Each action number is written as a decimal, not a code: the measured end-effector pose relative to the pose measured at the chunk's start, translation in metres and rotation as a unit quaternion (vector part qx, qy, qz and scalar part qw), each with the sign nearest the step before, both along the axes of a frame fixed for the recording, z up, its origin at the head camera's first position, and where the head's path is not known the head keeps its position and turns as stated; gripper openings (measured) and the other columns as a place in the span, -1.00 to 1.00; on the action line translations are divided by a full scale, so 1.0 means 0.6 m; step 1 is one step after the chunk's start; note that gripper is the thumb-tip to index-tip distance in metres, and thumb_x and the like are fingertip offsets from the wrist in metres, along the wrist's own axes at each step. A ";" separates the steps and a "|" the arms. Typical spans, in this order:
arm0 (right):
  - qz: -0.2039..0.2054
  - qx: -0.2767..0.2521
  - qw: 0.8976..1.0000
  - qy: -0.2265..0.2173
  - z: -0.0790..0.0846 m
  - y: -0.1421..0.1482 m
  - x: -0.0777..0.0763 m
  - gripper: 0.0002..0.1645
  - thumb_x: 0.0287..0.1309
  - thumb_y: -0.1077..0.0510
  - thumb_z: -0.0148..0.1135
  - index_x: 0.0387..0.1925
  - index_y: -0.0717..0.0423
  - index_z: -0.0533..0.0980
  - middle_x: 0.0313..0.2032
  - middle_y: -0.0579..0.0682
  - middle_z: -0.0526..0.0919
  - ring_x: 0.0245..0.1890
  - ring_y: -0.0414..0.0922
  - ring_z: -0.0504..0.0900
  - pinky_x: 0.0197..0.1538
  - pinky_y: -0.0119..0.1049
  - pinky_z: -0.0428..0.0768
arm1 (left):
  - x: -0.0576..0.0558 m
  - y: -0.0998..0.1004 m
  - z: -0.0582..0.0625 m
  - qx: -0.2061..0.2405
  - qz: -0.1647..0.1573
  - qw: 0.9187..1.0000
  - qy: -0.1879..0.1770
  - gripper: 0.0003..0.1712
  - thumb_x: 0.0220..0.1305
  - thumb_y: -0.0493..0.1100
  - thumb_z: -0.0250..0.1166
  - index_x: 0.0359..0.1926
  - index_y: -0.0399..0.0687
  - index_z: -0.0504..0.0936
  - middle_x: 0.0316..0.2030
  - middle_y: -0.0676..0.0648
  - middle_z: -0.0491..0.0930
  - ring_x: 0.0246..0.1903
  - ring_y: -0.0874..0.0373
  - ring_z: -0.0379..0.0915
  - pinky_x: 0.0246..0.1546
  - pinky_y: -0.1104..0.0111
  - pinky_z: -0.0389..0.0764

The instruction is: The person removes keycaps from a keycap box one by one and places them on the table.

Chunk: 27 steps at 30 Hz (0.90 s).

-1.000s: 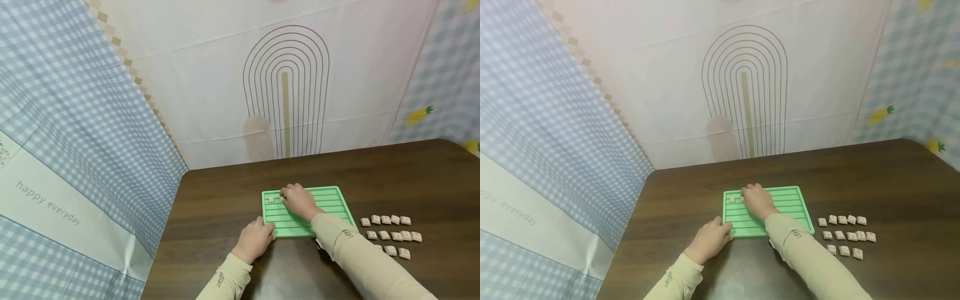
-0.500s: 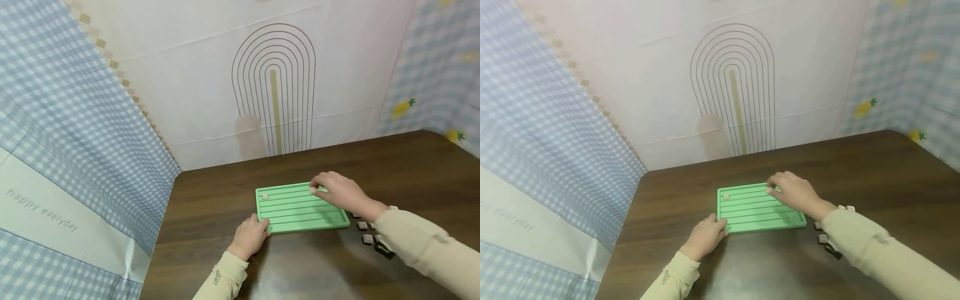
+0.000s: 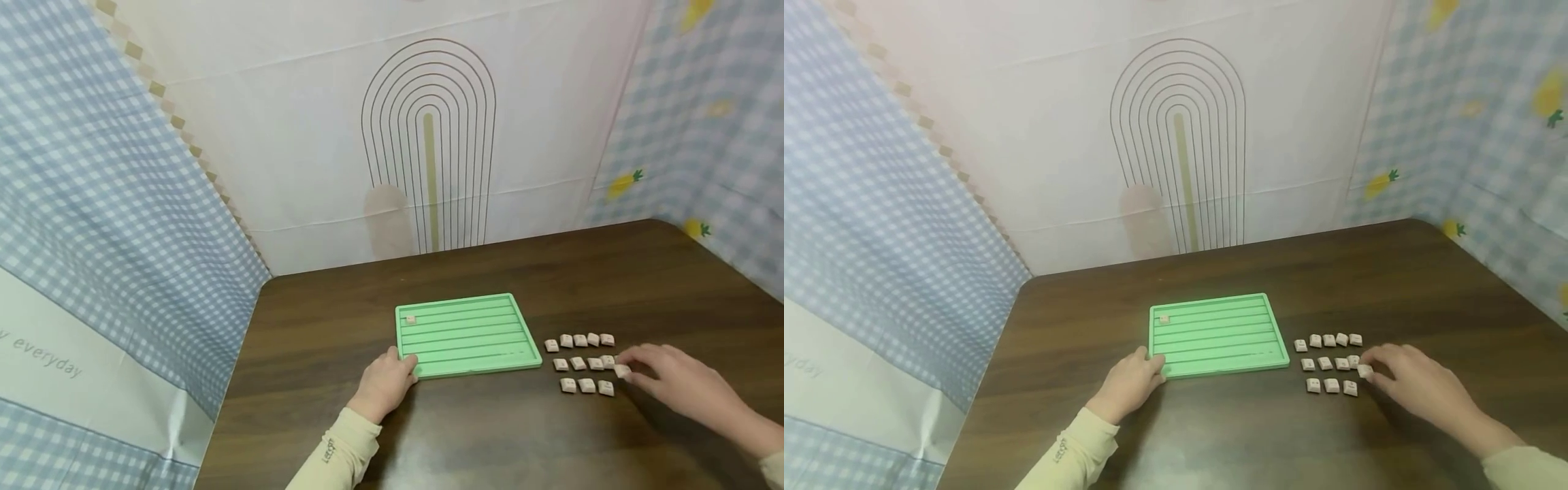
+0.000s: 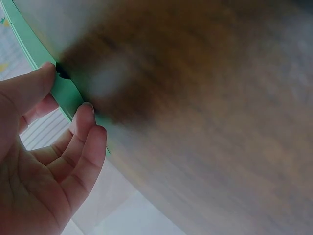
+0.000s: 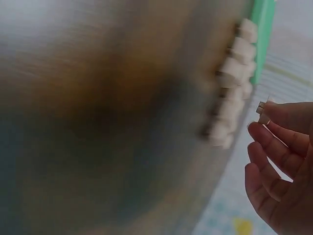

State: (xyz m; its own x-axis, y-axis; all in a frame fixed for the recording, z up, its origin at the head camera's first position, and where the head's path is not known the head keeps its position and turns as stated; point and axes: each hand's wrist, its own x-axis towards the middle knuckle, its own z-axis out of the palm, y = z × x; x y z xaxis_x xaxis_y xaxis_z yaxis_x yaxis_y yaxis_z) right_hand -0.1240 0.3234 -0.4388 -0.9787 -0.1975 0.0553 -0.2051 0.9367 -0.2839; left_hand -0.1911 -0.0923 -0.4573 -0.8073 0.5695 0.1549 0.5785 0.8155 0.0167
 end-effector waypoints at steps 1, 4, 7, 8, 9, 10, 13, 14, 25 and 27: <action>-0.003 -0.001 1.000 -0.001 -0.010 0.002 0.002 -0.77 -0.06 0.12 0.29 -0.28 0.09 0.59 -0.35 0.00 0.69 -0.38 -0.04 0.57 -0.39 -0.04 0.55 | -0.001 -0.002 0.000 -0.001 0.000 1.000 0.000 -0.81 0.12 -0.07 0.27 -0.41 -0.04 0.45 -0.46 -0.15 0.47 -0.60 0.09 0.37 -0.68 0.33 0.46; -0.009 0.001 1.000 -0.007 -0.034 0.002 0.006 -0.77 -0.06 0.11 0.29 -0.30 0.09 0.59 -0.34 0.04 0.69 -0.36 0.01 0.60 -0.36 0.01 0.56 | -0.003 -0.007 -0.001 0.003 -0.003 1.000 0.001 -0.80 0.12 -0.08 0.27 -0.43 -0.04 0.44 -0.48 -0.15 0.46 -0.61 0.09 0.36 -0.68 0.33 0.46; -0.009 0.001 1.000 -0.011 -0.048 0.002 0.004 -0.79 -0.07 0.13 0.30 -0.31 0.08 0.58 -0.35 0.03 0.69 -0.37 0.00 0.59 -0.37 0.00 0.56 | -0.003 -0.008 -0.002 0.011 -0.006 1.000 0.005 -0.80 0.11 -0.09 0.28 -0.45 -0.05 0.43 -0.49 -0.15 0.45 -0.62 0.09 0.34 -0.69 0.33 0.44; -0.009 0.001 1.000 -0.013 -0.051 0.002 0.003 -0.79 -0.08 0.14 0.31 -0.32 0.09 0.58 -0.36 0.01 0.68 -0.39 -0.03 0.58 -0.38 -0.02 0.56 | -0.003 -0.008 -0.002 0.013 -0.008 1.000 0.005 -0.80 0.11 -0.09 0.29 -0.45 -0.06 0.43 -0.49 -0.15 0.45 -0.62 0.10 0.33 -0.69 0.34 0.43; -0.009 0.000 1.000 -0.016 -0.054 0.002 0.003 -0.80 -0.09 0.16 0.32 -0.33 0.09 0.58 -0.38 -0.01 0.67 -0.42 -0.06 0.57 -0.40 -0.05 0.56 | -0.003 -0.007 -0.003 0.014 -0.009 1.000 0.006 -0.80 0.11 -0.10 0.28 -0.45 -0.06 0.43 -0.50 -0.15 0.45 -0.62 0.10 0.32 -0.69 0.35 0.42; -0.010 -0.001 1.000 -0.017 -0.056 0.003 0.003 -0.80 -0.09 0.18 0.32 -0.33 0.10 0.57 -0.39 -0.02 0.66 -0.44 -0.10 0.55 -0.42 -0.08 0.55 | -0.003 -0.006 -0.003 0.015 -0.011 1.000 0.007 -0.80 0.11 -0.09 0.28 -0.44 -0.06 0.44 -0.49 -0.15 0.45 -0.62 0.11 0.32 -0.69 0.36 0.42; -0.010 -0.004 1.000 -0.021 -0.058 0.005 0.001 -0.79 -0.11 0.21 0.32 -0.33 0.12 0.57 -0.40 -0.04 0.65 -0.46 -0.15 0.52 -0.44 -0.13 0.54 | -0.001 -0.005 -0.004 0.017 -0.013 1.000 0.004 -0.81 0.12 -0.09 0.27 -0.42 -0.06 0.45 -0.49 -0.15 0.45 -0.63 0.12 0.30 -0.70 0.37 0.39; -0.010 -0.003 1.000 -0.024 -0.057 0.005 0.000 -0.79 -0.11 0.20 0.32 -0.32 0.12 0.57 -0.39 -0.03 0.65 -0.45 -0.14 0.52 -0.44 -0.13 0.54 | -0.001 -0.005 -0.004 0.016 -0.012 1.000 0.003 -0.82 0.13 -0.09 0.27 -0.42 -0.05 0.45 -0.49 -0.15 0.44 -0.63 0.12 0.30 -0.70 0.38 0.38; -0.024 -0.012 0.999 0.017 0.007 0.007 -0.047 -0.66 -0.02 0.15 0.27 -0.18 0.24 0.54 -0.35 0.10 0.68 -0.41 -0.04 0.58 -0.45 -0.04 0.54 | 0.000 -0.002 0.001 0.015 -0.014 1.000 0.001 -0.82 0.13 -0.10 0.26 -0.43 -0.06 0.44 -0.49 -0.14 0.45 -0.64 0.13 0.30 -0.71 0.41 0.36; -0.013 -0.021 0.999 0.031 0.026 -0.013 -0.068 -0.68 0.00 0.15 0.25 -0.17 0.22 0.54 -0.32 0.13 0.68 -0.42 -0.06 0.58 -0.48 -0.06 0.53 | 0.000 -0.002 0.001 0.018 -0.015 1.000 -0.002 -0.82 0.13 -0.11 0.27 -0.43 -0.06 0.44 -0.49 -0.14 0.45 -0.64 0.13 0.30 -0.71 0.41 0.36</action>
